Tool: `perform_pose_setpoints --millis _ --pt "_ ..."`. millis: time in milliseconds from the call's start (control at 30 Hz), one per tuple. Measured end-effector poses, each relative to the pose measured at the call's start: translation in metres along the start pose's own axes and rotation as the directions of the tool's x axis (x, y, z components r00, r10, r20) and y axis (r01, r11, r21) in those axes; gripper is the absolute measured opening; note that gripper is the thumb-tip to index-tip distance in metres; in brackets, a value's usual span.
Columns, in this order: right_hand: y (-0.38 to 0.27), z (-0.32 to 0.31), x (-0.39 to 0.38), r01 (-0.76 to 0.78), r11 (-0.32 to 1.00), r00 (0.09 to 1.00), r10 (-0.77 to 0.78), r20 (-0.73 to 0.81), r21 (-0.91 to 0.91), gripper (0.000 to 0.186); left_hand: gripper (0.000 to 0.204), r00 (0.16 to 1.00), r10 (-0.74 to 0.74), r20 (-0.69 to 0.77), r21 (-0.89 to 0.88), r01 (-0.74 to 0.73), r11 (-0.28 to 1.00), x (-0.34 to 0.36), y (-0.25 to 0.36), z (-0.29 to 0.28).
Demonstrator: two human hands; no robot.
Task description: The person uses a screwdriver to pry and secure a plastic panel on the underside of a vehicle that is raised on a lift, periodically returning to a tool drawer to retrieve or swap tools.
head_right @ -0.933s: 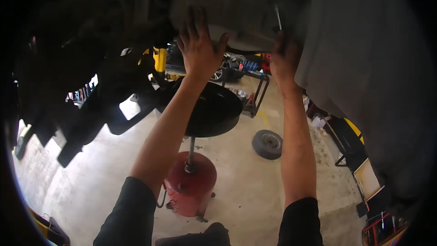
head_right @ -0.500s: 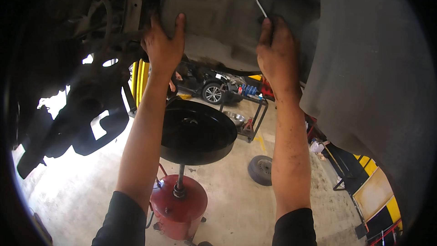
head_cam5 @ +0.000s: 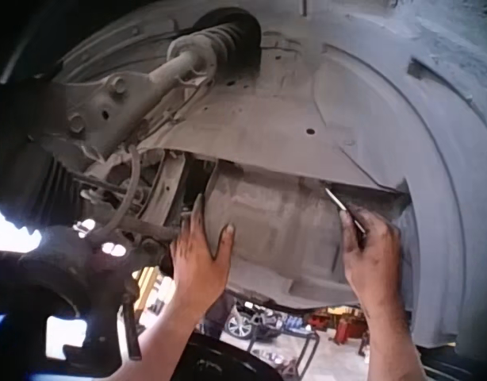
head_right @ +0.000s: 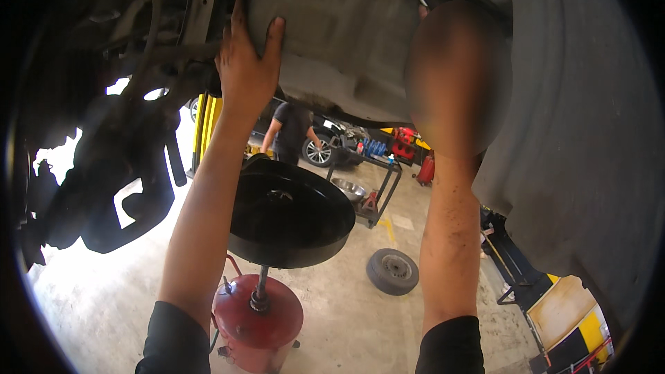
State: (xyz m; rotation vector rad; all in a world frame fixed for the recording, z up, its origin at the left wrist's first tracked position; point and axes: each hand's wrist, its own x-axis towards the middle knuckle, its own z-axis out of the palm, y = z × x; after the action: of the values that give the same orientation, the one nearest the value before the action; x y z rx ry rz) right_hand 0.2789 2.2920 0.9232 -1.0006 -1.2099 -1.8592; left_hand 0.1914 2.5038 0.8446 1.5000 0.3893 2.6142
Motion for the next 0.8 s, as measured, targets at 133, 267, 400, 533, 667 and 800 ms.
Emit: perform_pose_setpoints --millis 133,267,400,533,667,800 --pt "0.000 0.002 0.002 0.037 0.999 0.999 -0.037 -0.029 0.003 0.022 0.070 0.998 -0.022 0.060 -0.021 0.024 1.000 0.001 0.003 -0.006" --pt "0.003 0.000 0.003 0.096 0.995 0.993 -0.097 -0.063 -0.018 0.019 0.069 0.997 -0.018 0.069 -0.004 0.018 1.000 0.002 0.007 -0.007" --pt "0.006 0.004 0.004 0.134 0.991 0.987 -0.136 -0.088 -0.030 0.019 0.070 0.998 0.005 0.059 -0.019 -0.004 1.000 0.003 0.004 -0.006" --pt "0.002 0.002 0.004 0.137 0.987 0.988 -0.143 -0.063 -0.089 0.018 0.071 0.999 0.034 0.027 -0.019 -0.034 0.999 0.000 0.000 -0.001" --pt "-0.003 0.005 0.006 0.135 0.979 0.986 -0.149 -0.082 -0.155 0.018 0.071 0.998 0.069 0.009 -0.056 -0.068 0.996 0.003 -0.002 0.001" --pt "0.005 0.007 0.007 -0.012 1.000 0.998 0.013 -0.056 0.020 0.017 0.071 0.998 0.057 0.036 -0.058 -0.054 0.997 0.003 0.000 -0.002"
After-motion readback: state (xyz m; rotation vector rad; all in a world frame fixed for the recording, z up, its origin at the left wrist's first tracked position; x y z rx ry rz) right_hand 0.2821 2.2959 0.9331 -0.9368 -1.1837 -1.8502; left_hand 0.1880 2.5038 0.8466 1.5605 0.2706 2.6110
